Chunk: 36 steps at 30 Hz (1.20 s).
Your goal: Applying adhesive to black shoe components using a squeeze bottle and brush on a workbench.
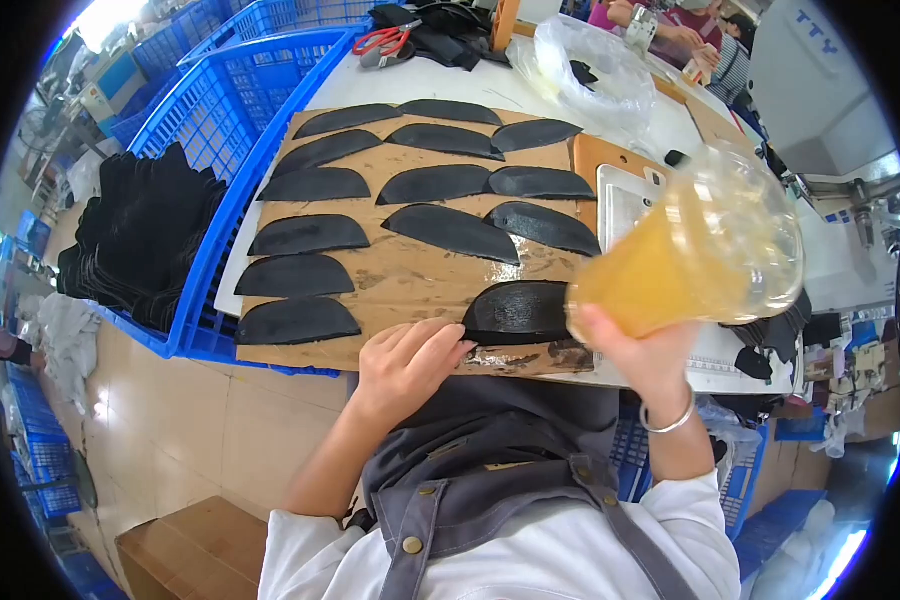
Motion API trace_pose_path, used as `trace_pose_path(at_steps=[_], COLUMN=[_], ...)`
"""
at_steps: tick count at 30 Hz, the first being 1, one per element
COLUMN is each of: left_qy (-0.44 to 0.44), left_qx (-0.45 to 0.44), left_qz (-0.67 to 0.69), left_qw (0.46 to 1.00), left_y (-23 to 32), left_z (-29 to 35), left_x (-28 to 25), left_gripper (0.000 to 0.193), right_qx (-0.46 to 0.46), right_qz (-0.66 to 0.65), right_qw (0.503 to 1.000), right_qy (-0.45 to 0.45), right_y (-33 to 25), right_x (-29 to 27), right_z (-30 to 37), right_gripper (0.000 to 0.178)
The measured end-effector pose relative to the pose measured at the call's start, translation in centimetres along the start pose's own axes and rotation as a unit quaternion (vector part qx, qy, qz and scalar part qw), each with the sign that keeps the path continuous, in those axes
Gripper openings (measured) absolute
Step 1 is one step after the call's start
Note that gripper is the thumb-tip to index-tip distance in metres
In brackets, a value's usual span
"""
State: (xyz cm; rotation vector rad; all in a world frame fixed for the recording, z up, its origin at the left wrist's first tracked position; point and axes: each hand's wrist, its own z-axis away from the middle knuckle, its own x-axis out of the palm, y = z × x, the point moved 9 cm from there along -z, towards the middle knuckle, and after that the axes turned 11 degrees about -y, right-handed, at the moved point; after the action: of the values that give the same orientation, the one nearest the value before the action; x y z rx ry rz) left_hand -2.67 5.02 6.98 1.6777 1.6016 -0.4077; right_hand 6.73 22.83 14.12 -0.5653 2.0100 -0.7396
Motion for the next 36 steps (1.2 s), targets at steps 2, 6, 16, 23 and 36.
trace_pose_path(at_steps=[2, 6, 16, 23, 36], left_qy=[-0.015, -0.003, -0.211, -0.259, -0.237], left_qx=[-0.022, -0.159, -0.035, -0.052, 0.01], left_qz=[0.001, 0.151, 0.041, 0.012, 0.015], left_qw=[1.0, 0.976, 0.976, 0.964, 0.971], left_y=[0.1, -2.4, 4.9, 4.4, 4.8], left_z=[-0.2, 0.2, -9.3, -10.6, -11.5], left_x=[0.3, 0.2, 3.0, 4.3, 4.2], left_gripper=[0.03, 0.035, 0.042, 0.036, 0.014], right_qx=[0.068, 0.051, 0.027, 0.028, 0.008], right_qz=[0.059, 0.117, -0.467, -0.611, -0.757], right_qw=[0.995, 0.967, 0.829, 0.77, 0.648], right_qy=[0.05, 0.222, 0.307, 0.179, 0.083], right_y=[2.3, 4.6, 10.4, 10.2, 8.6], right_x=[-3.9, -9.7, -7.8, -3.7, -0.4], right_z=[1.8, 5.3, 8.1, 7.3, 6.4], right_gripper=[0.062, 0.051, 0.058, 0.065, 0.073])
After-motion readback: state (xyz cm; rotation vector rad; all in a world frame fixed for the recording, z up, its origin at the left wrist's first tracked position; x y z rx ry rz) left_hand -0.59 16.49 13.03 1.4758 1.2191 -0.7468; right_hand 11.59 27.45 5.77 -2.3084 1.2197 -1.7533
